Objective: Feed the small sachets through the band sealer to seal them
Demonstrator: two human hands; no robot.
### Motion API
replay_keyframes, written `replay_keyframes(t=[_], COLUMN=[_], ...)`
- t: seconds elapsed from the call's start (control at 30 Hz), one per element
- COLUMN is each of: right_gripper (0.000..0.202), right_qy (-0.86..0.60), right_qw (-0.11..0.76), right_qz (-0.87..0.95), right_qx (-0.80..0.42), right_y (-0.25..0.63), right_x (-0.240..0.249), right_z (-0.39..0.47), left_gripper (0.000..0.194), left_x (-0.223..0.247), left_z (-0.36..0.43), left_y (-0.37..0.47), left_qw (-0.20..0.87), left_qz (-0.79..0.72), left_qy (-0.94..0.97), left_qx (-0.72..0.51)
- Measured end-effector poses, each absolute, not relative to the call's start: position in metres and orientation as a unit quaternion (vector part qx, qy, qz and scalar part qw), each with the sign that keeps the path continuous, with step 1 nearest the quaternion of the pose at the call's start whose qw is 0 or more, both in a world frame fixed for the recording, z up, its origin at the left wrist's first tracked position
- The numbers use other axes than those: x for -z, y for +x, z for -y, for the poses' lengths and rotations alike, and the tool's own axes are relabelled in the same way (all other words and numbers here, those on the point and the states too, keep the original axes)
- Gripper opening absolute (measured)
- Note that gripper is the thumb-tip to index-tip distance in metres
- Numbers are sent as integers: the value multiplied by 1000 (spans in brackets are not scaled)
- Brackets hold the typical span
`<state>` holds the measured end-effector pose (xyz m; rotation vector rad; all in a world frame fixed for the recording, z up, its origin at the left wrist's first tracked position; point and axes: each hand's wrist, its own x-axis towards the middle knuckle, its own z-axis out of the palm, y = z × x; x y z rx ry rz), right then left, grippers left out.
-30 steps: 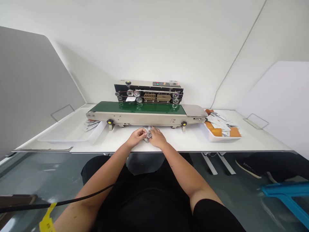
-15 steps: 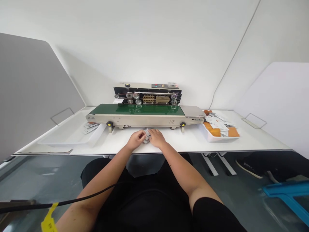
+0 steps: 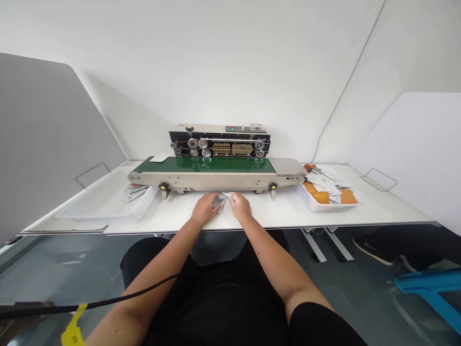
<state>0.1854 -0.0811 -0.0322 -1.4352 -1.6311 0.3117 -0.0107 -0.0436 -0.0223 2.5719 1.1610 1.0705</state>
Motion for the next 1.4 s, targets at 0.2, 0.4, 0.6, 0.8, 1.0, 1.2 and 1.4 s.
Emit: replay_keyframes(t=[0.2,0.4,0.6,0.8,1.0,1.2,1.4], right_gripper=[37,43,43,46,52,47,52], right_qy=[-437,-443,-457,-422,-392,-399,-369], right_qw=[549,553,464,496,484,349,393], right_qz=[556,543,594,580,528,552,542], right_qx=[-445,-452,-472,-490,-578,-644,-645], right_y=[186,185,185,183,183,190,193], right_x=[37,40,40,35,31,25,23], right_z=[77,75,76,74,78,79,80], left_gripper=[47,31,36,30,57,52,55], left_x=[15,15,18,26,18,7,10], left_z=[49,50,48,41,47,55,54], left_y=[-18,-19,-20,-17,-21,-25,-21], left_qw=[230,281,343,476,551,549,540], left_qz=[-319,-321,-295,-290,-233,-209,-272], left_qy=[842,817,808,702,698,759,718], left_qx=[-370,-388,-378,-443,-393,-281,-346])
